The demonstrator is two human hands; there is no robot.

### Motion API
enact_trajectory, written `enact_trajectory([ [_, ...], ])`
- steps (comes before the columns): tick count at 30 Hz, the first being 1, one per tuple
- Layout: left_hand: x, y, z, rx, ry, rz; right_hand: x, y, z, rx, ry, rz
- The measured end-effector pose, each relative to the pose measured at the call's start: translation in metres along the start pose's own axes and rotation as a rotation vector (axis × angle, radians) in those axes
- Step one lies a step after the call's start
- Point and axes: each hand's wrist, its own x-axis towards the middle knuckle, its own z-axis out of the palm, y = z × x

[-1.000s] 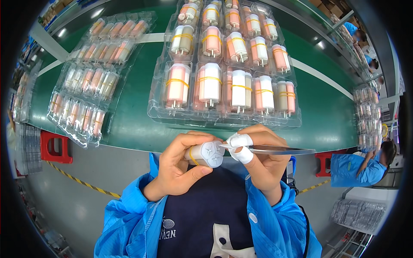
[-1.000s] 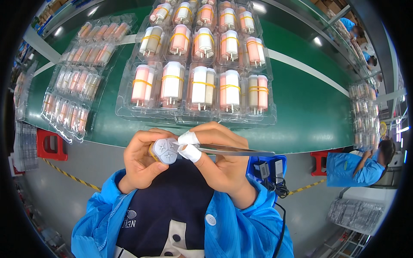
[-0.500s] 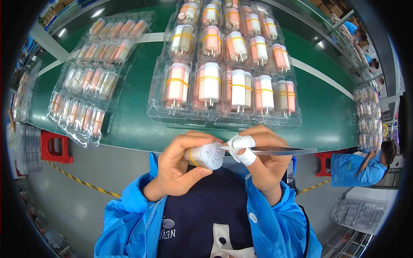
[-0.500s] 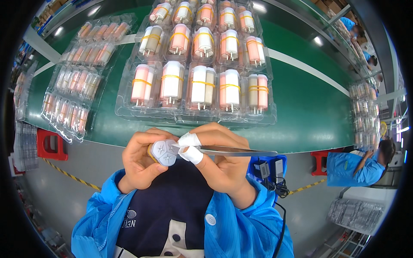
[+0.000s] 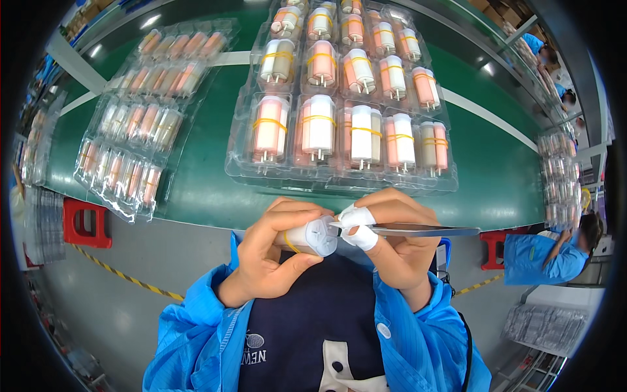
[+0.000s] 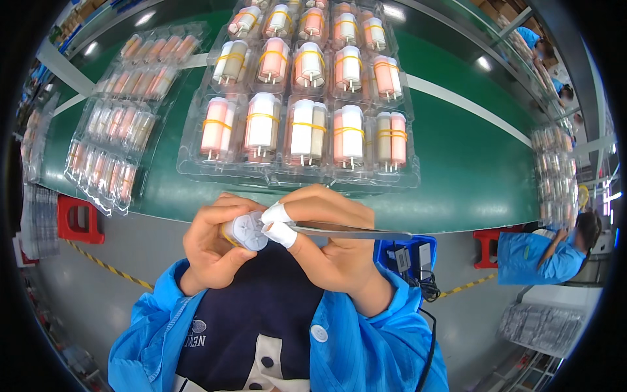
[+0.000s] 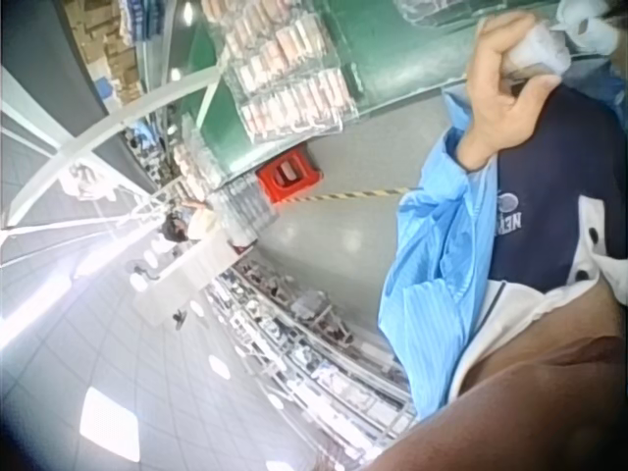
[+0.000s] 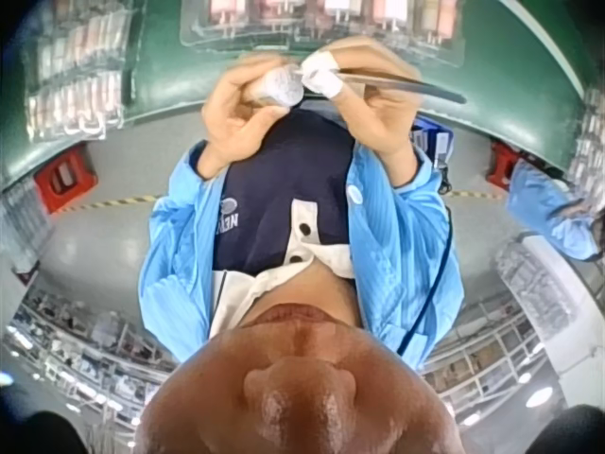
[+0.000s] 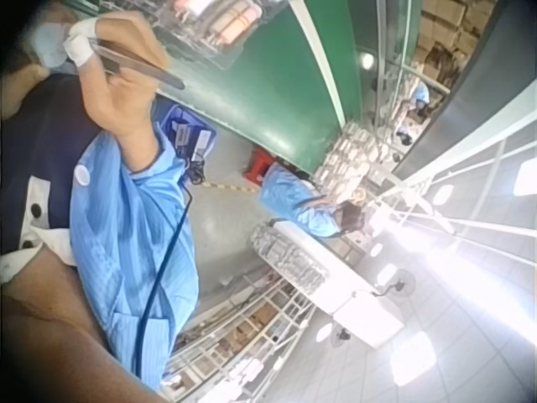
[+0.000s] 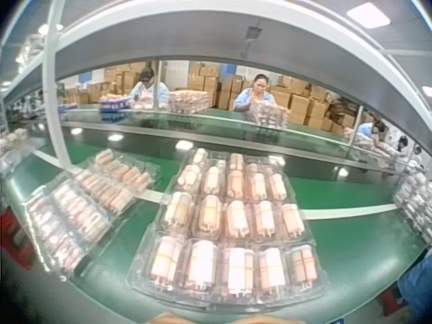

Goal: The person uses tweezers to insert a small white component into the top of a cylindrical object. They repeat this process for several units, picking them from a tray and placing them back after insertion.

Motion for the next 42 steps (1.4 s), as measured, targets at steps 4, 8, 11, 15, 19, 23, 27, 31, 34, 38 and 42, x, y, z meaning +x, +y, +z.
enact_trajectory([
  [4, 0.004, 0.003, -0.003, 0.209, -0.066, 0.086, 0.006, -0.009, -0.003, -0.044, -0.081, 0.07],
  [8, 0.005, 0.005, -0.005, 0.337, -0.148, 0.157, 0.011, -0.014, -0.01, -0.197, -0.239, 0.144],
  [11, 0.003, 0.005, -0.007, 0.35, -0.168, 0.166, 0.013, -0.014, -0.008, -0.182, -0.264, 0.178],
  [15, -0.001, 0.005, -0.01, 0.066, -0.113, 0.046, 0.009, -0.009, -0.003, 0.128, -0.086, 0.177],
  [19, -0.003, -0.001, -0.002, -0.089, -0.05, 0.031, -0.002, -0.012, 0.002, 0.331, 0.124, 0.207],
  [23, -0.009, -0.003, 0.002, -0.17, -0.071, -0.03, -0.009, -0.012, 0.005, 0.254, 0.104, 0.186],
  [27, -0.008, 0.0, 0.002, -0.142, -0.112, -0.085, -0.014, -0.008, 0.005, 0.193, 0.124, 0.141],
  [31, 0.0, 0.008, 0.001, 0.083, -0.136, -0.068, -0.015, -0.009, 0.004, 0.147, 0.159, 0.117],
  [34, 0.001, 0.003, -0.002, 0.143, -0.187, -0.023, -0.015, -0.006, 0.002, 0.109, 0.14, 0.07],
  [38, 0.004, -0.001, -0.002, 0.219, -0.191, 0.037, -0.015, -0.003, 0.0, 0.074, 0.115, 0.047],
  [42, 0.006, 0.002, 0.002, 0.283, -0.144, 0.049, -0.014, -0.001, 0.001, 0.03, 0.11, 0.008],
])
